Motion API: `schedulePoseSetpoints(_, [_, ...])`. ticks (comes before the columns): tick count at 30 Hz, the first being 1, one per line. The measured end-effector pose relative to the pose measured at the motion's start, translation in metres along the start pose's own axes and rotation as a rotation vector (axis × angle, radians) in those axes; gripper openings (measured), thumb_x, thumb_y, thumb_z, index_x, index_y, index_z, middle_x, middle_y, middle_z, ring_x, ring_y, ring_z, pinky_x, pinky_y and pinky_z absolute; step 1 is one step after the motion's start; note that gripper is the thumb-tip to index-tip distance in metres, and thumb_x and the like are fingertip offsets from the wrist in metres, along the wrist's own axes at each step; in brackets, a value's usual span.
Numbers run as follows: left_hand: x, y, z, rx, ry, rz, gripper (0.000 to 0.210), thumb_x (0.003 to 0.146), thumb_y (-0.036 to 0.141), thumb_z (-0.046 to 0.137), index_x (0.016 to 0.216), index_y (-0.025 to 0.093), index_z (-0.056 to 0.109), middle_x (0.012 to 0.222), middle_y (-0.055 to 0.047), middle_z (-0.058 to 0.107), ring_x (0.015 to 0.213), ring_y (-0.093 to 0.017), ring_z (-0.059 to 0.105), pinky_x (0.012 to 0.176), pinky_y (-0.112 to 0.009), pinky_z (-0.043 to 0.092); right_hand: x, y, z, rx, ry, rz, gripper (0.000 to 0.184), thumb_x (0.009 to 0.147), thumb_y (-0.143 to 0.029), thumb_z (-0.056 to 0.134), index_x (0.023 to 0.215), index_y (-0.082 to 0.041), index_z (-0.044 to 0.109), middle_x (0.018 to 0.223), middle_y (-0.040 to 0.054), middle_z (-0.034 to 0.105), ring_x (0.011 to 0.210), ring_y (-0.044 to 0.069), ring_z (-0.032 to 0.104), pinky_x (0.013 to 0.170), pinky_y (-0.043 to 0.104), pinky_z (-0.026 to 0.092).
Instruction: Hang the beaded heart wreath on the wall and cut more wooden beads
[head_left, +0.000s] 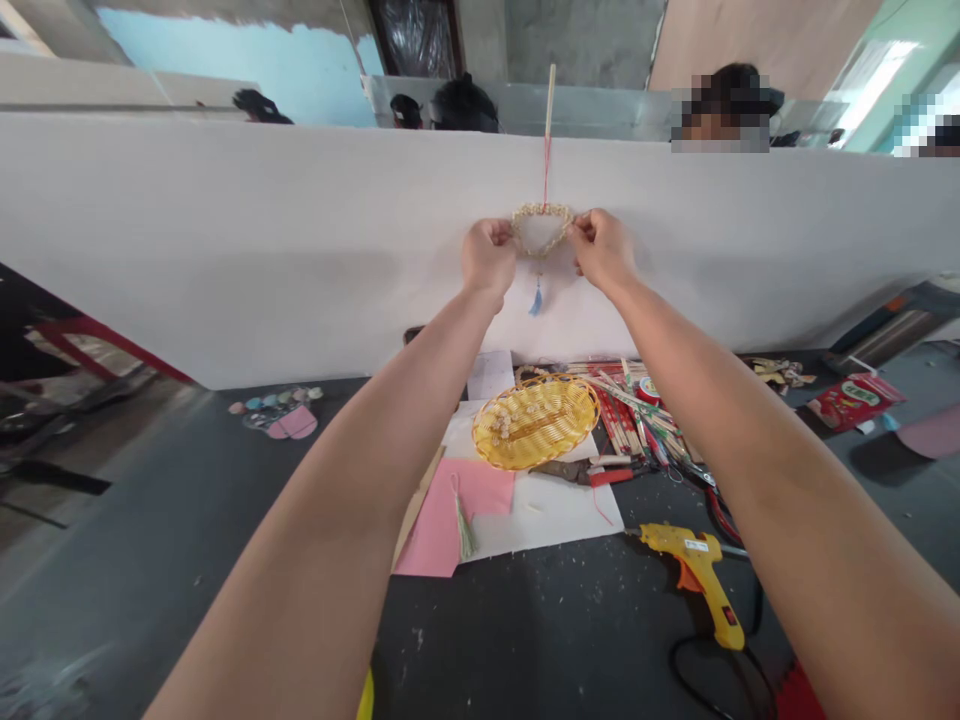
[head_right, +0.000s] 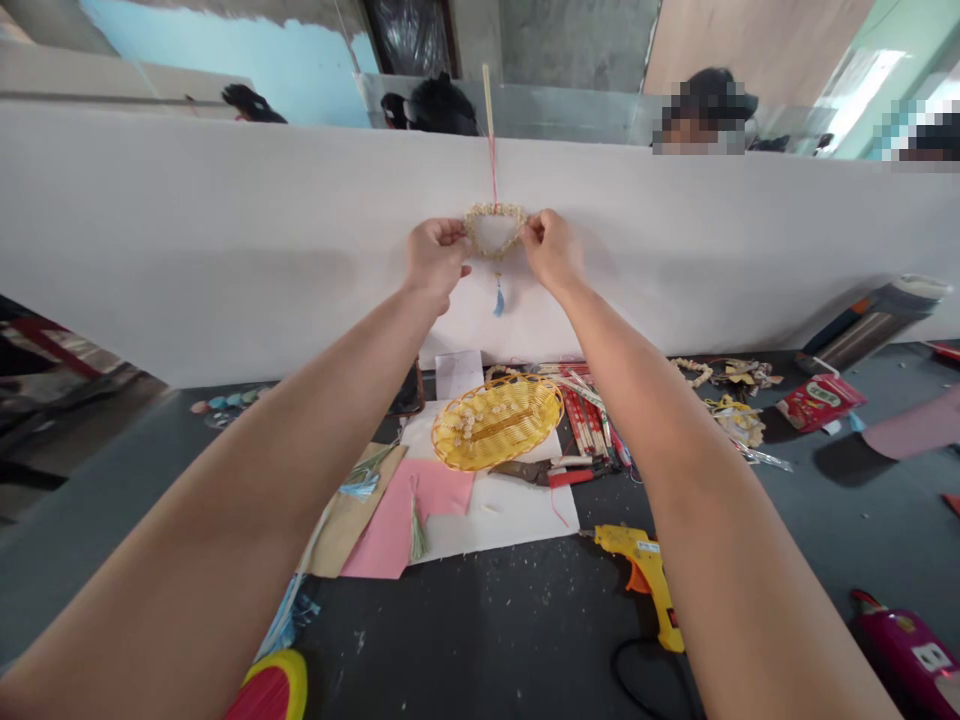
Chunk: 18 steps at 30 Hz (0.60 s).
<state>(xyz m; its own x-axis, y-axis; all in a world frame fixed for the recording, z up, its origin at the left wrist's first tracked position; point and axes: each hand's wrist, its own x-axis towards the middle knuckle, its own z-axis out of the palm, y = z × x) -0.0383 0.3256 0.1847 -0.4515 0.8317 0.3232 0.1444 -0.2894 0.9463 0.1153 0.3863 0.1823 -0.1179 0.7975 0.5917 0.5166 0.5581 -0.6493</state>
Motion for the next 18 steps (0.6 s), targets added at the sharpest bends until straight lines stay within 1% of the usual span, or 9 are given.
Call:
schedulePoseSetpoints(7, [0.0000,0.0011,0.0008,0.009,0.002,0.060,0.014,0.075,0.015,0.063,0.086,0.024,0.059,0.101,-0.004,0.067,0.101,-0.021,0.061,0.086,-0.032,0.049,-0.0009,0.0008,-0.0005,-0.004,-0.027,0.033,0.010,0.086,-0.032,0.052,0.083,-0.023,0.055,0.076,0.0024,0.063,0.078,0.020,0.065,0.069,0.034,0.053])
schedulePoseSetpoints(11, [-0.0010,-0.0013,-0.0003,-0.007,-0.007,0.066,0.017,0.076,0.017,0.065,0.089,0.025,0.059,0.102,-0.004,0.067,0.103,-0.021,0.060,0.084,-0.030,0.049,-0.0019,0.0001,-0.0010,-0.021,-0.045,0.032,0.010,0.086,-0.032,0.052,0.082,-0.024,0.056,0.072,0.0021,0.063,0.076,0.020,0.065,0.069,0.034,0.053])
schedulePoseSetpoints(15, [-0.0019,-0.0034,-0.0019,-0.019,-0.003,0.048,0.021,0.073,0.018,0.069,0.090,0.025,0.059,0.101,-0.005,0.066,0.101,-0.022,0.060,0.082,-0.033,0.048,0.0002,0.0020,0.0000,-0.023,-0.047,0.044,0.011,0.086,-0.033,0.052,0.082,-0.024,0.057,0.073,0.0026,0.063,0.076,0.021,0.065,0.069,0.036,0.053])
schedulePoseSetpoints(18, [-0.0012,-0.0046,-0.0036,-0.004,-0.016,0.067,0.020,0.075,0.023,0.069,0.091,0.025,0.058,0.100,-0.004,0.065,0.099,-0.022,0.059,0.082,-0.034,0.046,0.0016,0.0038,0.0000,-0.023,-0.053,0.035,0.012,0.087,-0.034,0.052,0.081,-0.024,0.056,0.073,0.0024,0.063,0.075,0.020,0.065,0.068,0.035,0.052])
